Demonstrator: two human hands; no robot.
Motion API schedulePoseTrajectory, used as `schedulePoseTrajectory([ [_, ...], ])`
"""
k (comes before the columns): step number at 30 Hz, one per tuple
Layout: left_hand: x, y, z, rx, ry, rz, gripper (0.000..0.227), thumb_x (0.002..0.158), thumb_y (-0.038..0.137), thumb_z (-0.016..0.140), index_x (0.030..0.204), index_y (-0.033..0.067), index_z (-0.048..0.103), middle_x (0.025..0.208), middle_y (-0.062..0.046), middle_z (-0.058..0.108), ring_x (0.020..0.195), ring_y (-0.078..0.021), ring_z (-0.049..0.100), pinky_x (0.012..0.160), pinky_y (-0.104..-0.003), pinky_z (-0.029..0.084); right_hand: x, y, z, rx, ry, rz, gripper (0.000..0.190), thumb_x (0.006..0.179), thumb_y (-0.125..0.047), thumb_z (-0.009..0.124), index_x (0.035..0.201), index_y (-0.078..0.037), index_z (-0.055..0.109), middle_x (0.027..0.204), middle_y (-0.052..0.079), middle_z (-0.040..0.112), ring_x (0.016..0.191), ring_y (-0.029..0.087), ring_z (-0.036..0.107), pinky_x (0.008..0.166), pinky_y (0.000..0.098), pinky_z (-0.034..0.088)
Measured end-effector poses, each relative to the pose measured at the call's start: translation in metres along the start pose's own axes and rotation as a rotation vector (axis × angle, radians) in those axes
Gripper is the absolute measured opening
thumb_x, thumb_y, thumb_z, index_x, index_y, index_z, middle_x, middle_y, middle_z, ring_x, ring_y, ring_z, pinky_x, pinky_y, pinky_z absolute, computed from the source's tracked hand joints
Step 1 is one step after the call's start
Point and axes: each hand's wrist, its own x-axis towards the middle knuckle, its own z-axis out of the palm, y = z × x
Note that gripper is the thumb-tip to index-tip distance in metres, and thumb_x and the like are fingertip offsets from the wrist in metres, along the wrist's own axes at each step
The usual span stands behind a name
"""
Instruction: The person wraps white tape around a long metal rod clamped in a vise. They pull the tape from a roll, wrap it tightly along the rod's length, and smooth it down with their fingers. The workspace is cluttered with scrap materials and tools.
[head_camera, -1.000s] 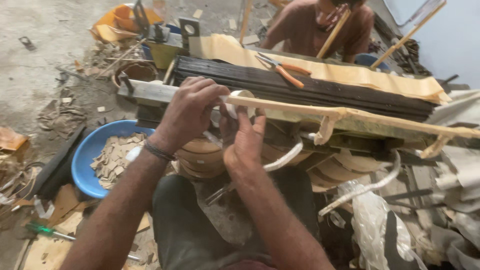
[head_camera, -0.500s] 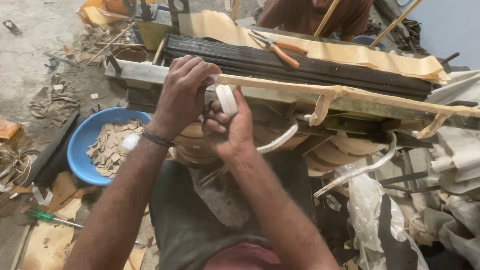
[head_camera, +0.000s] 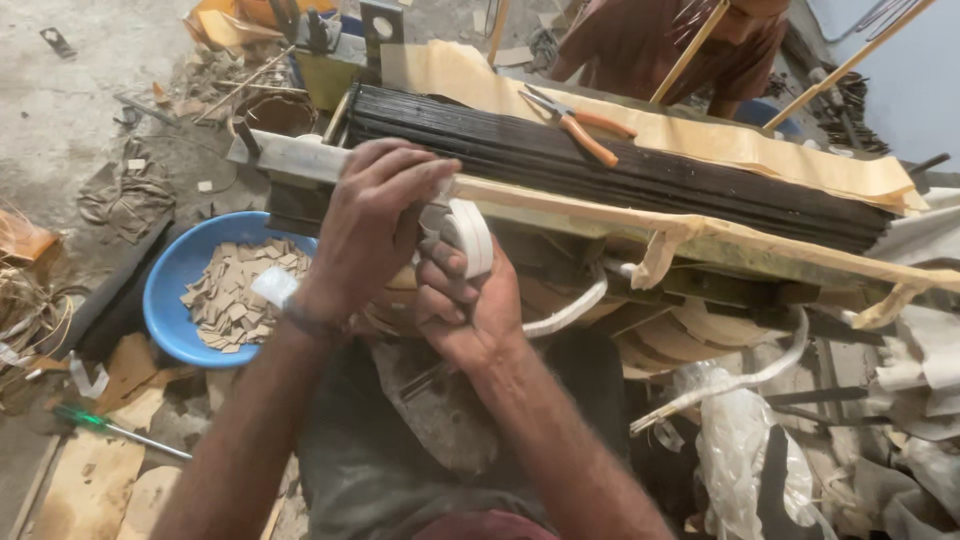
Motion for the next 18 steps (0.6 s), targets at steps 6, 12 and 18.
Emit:
schedulePoseTrajectory([
  [6, -0.020, 0.079, 0.003, 0.327, 0.055, -0.284, 0.059, 0.079, 0.046, 0.082, 0.108, -0.0027, 0.066, 0.108, -0.016, 0.069, 0.105, -0.0337, 0.063, 0.094, -0.050, 0.044, -0.004, 0.008, -0.014, -0.568, 0.159, -0.278, 0.028, 0.109, -0.024, 0.043, 0.123, -0.004, 0.058, 0.105, 0.005, 0.065, 0.095, 0.014, 0.067, 0.082, 0.0294, 0.061],
  [12, -0.015, 0.067, 0.020, 0.463, 0.037, -0.230, 0.043, 0.090, 0.028, 0.076, 0.118, -0.0012, 0.062, 0.110, -0.016, 0.065, 0.107, -0.0341, 0.062, 0.099, -0.048, 0.048, -0.004, 0.008, -0.020, -0.258, -0.032, -0.219, 0.042, 0.112, -0.034, 0.046, 0.138, -0.002, 0.055, 0.127, 0.011, 0.063, 0.115, 0.021, 0.063, 0.102, 0.0355, 0.055],
  [18, 0.025, 0.008, 0.036, 0.329, -0.054, -0.074, 0.028, 0.105, 0.025, 0.072, 0.105, 0.0012, 0.058, 0.098, -0.018, 0.061, 0.094, -0.0348, 0.060, 0.083, -0.049, 0.050, -0.019, -0.026, -0.016, -0.487, -0.020, -0.351, 0.043, 0.117, -0.021, 0.040, 0.155, -0.002, 0.045, 0.134, 0.015, 0.059, 0.119, 0.024, 0.060, 0.104, 0.0441, 0.055],
])
